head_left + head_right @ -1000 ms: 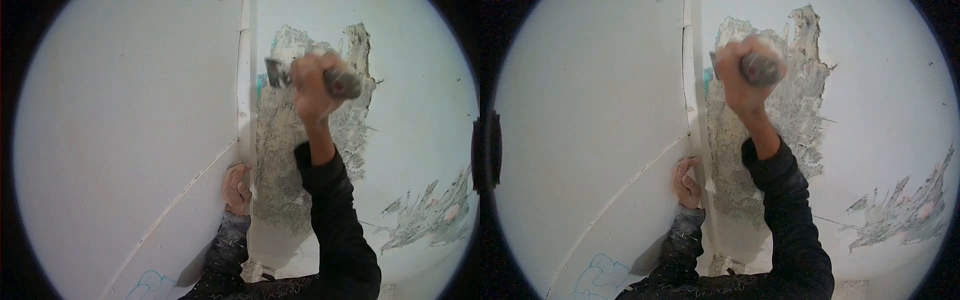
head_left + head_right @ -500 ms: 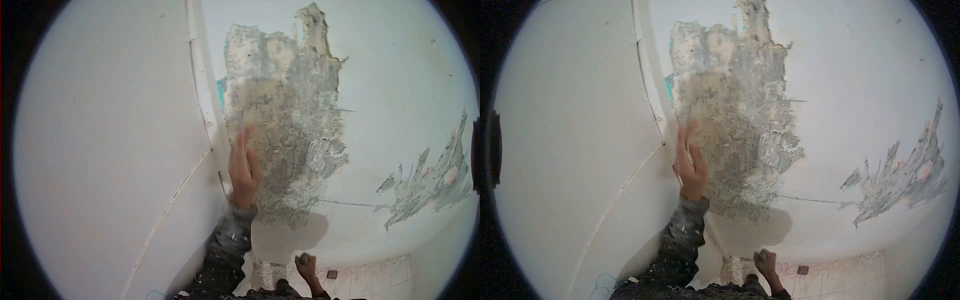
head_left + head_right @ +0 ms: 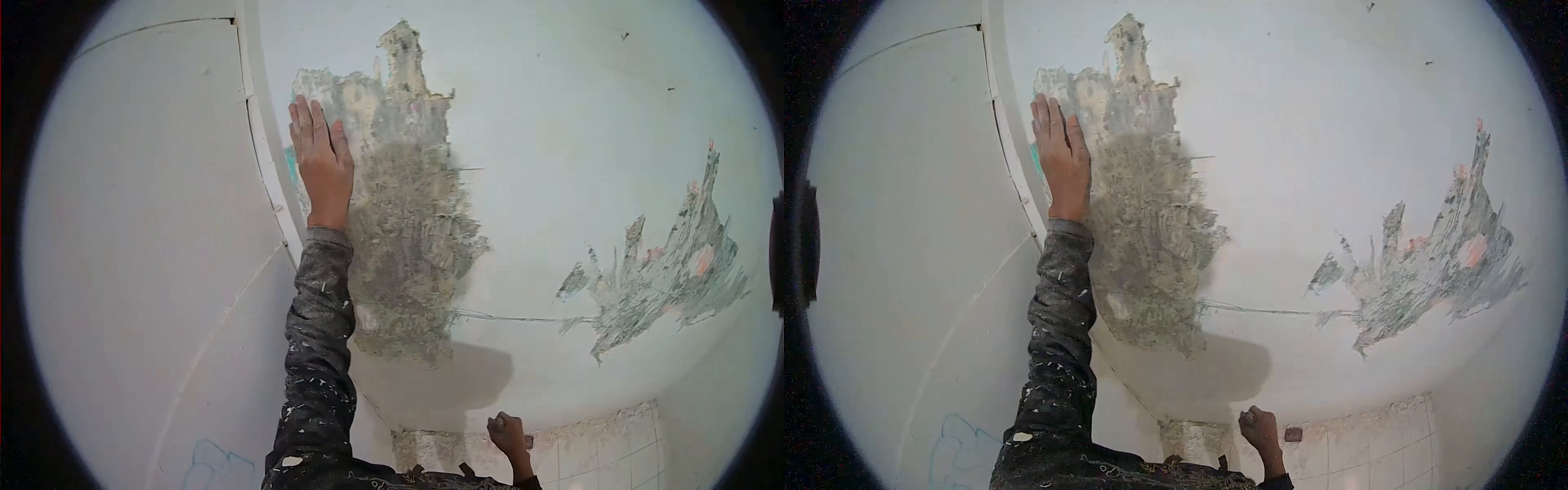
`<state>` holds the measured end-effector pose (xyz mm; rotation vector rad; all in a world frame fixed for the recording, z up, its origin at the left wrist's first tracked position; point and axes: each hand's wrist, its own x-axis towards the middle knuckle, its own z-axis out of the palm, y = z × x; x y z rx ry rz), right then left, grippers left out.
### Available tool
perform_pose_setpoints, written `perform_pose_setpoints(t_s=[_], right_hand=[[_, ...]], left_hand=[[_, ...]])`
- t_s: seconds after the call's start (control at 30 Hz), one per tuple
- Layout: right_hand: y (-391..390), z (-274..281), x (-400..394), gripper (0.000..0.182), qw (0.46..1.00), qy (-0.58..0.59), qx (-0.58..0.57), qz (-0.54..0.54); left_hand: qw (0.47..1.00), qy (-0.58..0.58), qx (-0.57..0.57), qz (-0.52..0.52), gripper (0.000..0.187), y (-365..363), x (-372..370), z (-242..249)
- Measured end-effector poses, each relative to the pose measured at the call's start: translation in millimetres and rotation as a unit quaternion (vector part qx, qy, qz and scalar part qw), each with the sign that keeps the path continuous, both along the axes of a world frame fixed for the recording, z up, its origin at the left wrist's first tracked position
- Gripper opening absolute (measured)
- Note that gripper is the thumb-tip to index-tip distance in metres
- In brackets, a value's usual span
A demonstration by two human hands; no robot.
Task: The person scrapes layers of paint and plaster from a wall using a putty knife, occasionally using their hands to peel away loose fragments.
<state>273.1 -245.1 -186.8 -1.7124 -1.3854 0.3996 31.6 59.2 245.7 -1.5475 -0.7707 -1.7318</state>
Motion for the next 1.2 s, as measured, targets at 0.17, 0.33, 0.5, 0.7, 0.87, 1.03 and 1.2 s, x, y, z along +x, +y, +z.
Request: perform_pose_setpoints(t_s=[0.17, 0.33, 0.5, 0.7, 0.87, 1.03, 1.2], right_hand=[[-14.1, -15.7, 38.2, 0.025, 0.991, -0.094, -0.045, 0.084], [-36.3, -31.5, 66.6, 0.026, 0.983, -0.095, -0.057, 0.144], [-58.8, -26.4, 82.5, 0.027, 0.984, -0.063, -0.085, 0.143], [-63.6, -38.1, 98.7, 0.026, 0.980, -0.074, -0.072, 0.172], [-58.5, -26.2, 96.1, 0.027, 0.980, -0.081, -0.034, 0.179], [-39.1, -3.7, 67.5, 0.028, 0.980, -0.076, -0.013, 0.186], [-6.8, 49.8, 10.8, 0.026, 0.963, -0.094, 0.058, 0.245]], left_hand=[[0.981, -0.023, 0.024, -0.191, 0.030, -41.9, 49.5, 10.9], [0.968, -0.076, -0.194, -0.142, 0.036, -79.6, 91.1, 52.2], [0.943, -0.014, -0.281, -0.181, 0.040, -64.3, 91.4, 84.7], [0.929, 0.008, -0.233, -0.288, 0.037, -67.3, 99.7, 89.5], [0.906, 0.014, -0.225, -0.358, 0.035, -104.8, 93.0, 89.4], [0.928, 0.046, -0.266, -0.258, 0.033, -104.8, 67.5, 83.1], [0.990, 0.073, -0.004, -0.120, 0.035, -59.2, 57.0, 80.8]])
